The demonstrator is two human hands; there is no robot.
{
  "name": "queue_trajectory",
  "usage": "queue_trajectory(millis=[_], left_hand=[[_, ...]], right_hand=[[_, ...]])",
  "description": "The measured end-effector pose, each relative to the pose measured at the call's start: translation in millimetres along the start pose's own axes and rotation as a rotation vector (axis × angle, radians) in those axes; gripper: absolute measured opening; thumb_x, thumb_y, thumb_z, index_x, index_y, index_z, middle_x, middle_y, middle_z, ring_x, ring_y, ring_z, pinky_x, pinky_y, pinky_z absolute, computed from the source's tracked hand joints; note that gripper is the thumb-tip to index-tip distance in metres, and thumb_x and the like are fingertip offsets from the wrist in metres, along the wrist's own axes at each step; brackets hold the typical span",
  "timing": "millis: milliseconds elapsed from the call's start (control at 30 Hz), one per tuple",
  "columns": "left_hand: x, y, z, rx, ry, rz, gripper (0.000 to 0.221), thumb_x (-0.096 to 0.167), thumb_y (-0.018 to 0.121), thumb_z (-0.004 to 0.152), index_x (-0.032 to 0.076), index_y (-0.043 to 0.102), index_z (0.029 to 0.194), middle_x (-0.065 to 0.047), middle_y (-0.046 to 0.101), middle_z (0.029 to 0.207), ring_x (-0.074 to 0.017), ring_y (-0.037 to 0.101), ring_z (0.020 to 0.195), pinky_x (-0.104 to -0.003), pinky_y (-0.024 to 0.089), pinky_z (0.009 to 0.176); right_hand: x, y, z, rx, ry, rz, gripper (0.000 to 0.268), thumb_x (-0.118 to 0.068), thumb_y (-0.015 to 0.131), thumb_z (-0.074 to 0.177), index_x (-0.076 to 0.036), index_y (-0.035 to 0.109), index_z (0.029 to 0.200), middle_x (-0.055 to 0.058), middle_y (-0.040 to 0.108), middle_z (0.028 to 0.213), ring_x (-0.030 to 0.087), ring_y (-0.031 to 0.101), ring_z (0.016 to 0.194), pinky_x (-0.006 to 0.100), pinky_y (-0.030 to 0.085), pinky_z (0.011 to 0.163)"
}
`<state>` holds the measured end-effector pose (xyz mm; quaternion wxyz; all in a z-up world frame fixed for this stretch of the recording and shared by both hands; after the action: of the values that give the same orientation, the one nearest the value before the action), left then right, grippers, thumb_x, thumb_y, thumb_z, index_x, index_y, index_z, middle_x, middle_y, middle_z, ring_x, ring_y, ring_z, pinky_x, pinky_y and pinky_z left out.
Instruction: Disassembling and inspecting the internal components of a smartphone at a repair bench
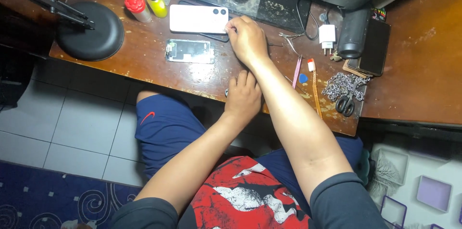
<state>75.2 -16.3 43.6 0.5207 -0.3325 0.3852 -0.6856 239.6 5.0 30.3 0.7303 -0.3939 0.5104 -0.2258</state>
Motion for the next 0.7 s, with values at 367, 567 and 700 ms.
queue_trajectory(millis=[367, 567, 700], left_hand=[[-1.1, 0.7, -0.8, -0.043, -0.006, 0.027, 0.017, 0.016, 0.058, 0.084, 0.015, 0.071, 0.094, -0.007, 0.060, 0.092, -0.0291, 0.053, 0.094, -0.040, 0.042, 0.076], [-1.7, -2.5, -0.4, -0.031, -0.011, 0.022, 0.015, 0.014, 0.059, 0.084, 0.014, 0.070, 0.093, -0.007, 0.059, 0.093, -0.0285, 0.054, 0.092, -0.039, 0.042, 0.074], [-2.5, -11.3, 3.1, 0.016, -0.007, 0.019, 0.015, 0.010, 0.059, 0.081, 0.015, 0.066, 0.094, -0.008, 0.055, 0.092, -0.0285, 0.051, 0.086, -0.038, 0.040, 0.070]], right_hand=[[9.0, 6.9, 0.6, -0.005, -0.008, 0.018, 0.014, -0.021, 0.061, 0.099, -0.018, 0.075, 0.095, 0.002, 0.071, 0.098, 0.029, 0.067, 0.090, 0.045, 0.050, 0.074], [7.2, 4.3, -1.6, -0.019, -0.002, 0.042, 0.018, -0.021, 0.058, 0.100, -0.018, 0.076, 0.098, 0.002, 0.071, 0.098, 0.028, 0.066, 0.090, 0.043, 0.049, 0.075], [8.2, -2.6, -4.0, -0.026, 0.015, 0.134, 0.024, -0.020, 0.053, 0.101, -0.015, 0.075, 0.107, 0.006, 0.071, 0.107, 0.028, 0.067, 0.099, 0.041, 0.050, 0.085]])
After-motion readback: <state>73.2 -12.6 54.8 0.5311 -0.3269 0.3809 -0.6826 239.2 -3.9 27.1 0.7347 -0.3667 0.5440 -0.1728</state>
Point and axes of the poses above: each hand's wrist, its own z-axis towards the middle knuckle, its own y-axis out of the palm, x = y × z, the point moved 9 cm from there along z, towards the middle knuckle
